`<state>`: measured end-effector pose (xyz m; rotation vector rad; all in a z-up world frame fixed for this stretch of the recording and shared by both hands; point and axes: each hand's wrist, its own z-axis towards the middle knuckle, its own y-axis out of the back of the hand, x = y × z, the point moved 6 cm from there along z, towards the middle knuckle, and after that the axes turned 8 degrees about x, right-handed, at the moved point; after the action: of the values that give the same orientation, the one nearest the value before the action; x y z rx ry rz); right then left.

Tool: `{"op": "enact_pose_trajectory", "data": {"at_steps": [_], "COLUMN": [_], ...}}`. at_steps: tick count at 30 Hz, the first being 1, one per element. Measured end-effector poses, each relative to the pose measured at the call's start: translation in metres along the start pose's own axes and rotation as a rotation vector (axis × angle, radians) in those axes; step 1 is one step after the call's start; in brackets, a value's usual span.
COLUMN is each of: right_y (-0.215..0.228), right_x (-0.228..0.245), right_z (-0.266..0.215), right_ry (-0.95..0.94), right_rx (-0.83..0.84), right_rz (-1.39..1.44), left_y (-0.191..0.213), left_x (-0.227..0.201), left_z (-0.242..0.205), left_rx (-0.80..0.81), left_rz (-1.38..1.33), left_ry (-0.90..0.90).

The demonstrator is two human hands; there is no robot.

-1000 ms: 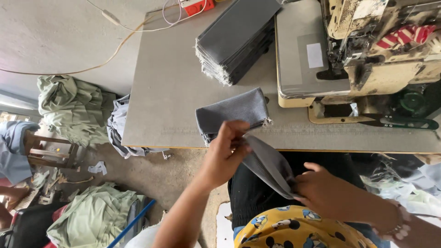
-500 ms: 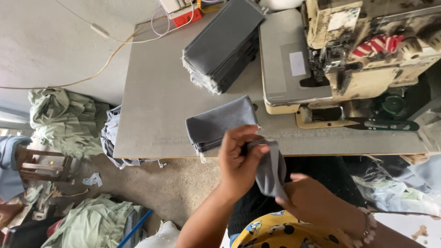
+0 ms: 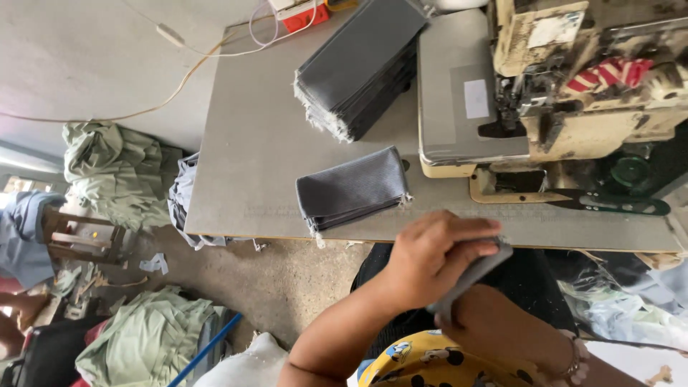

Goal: Sorting and inspecting small rectangular fabric pieces on a sewing table

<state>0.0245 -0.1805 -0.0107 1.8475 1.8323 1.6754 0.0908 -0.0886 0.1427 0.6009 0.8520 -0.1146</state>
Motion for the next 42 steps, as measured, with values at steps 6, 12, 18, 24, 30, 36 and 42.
{"op": "enact_pose_trajectory", "data": {"at_steps": [6, 12, 18, 24, 30, 36, 42], "right_y": [0.046, 0.082, 0.052, 0.059, 0.029, 0.035, 0.016], "right_x": [0.043, 0.044, 0.007, -0.020, -0.024, 0.011, -0.008], "right_z": [-0.050, -0.072, -0.050, -0.035, -0.014, -0.015, 0.007], "right_ry": [0.676, 0.856, 0.314, 0.030, 0.282, 0.313, 0.286], "right_rx": [0.300, 0.220, 0.303, -0.577, -0.593, -0.151, -0.072], "right_rz": [0.643, 0.699, 0.563, -0.053, 0.023, 0.306, 0.093], "left_y": [0.036, 0.041, 0.014, 0.023, 0.031, 0.033, 0.043], "left_x": [0.008, -0.020, -0.052, -0.050, -0.079, -0.060, -0.029], "left_z": [0.025, 0.012, -0.004, 0.001, 0.030, 0.042, 0.039], "left_rx": [-0.064, 0.262, 0.371, 0.264, 0.165, 0.132, 0.080], "left_rz": [0.267, 0.214, 0.226, 0.245, 0.566, 0.669, 0.788], "left_ry": [0.170, 0.091, -0.090, -0.008, -0.079, -0.147, -0.128]}}
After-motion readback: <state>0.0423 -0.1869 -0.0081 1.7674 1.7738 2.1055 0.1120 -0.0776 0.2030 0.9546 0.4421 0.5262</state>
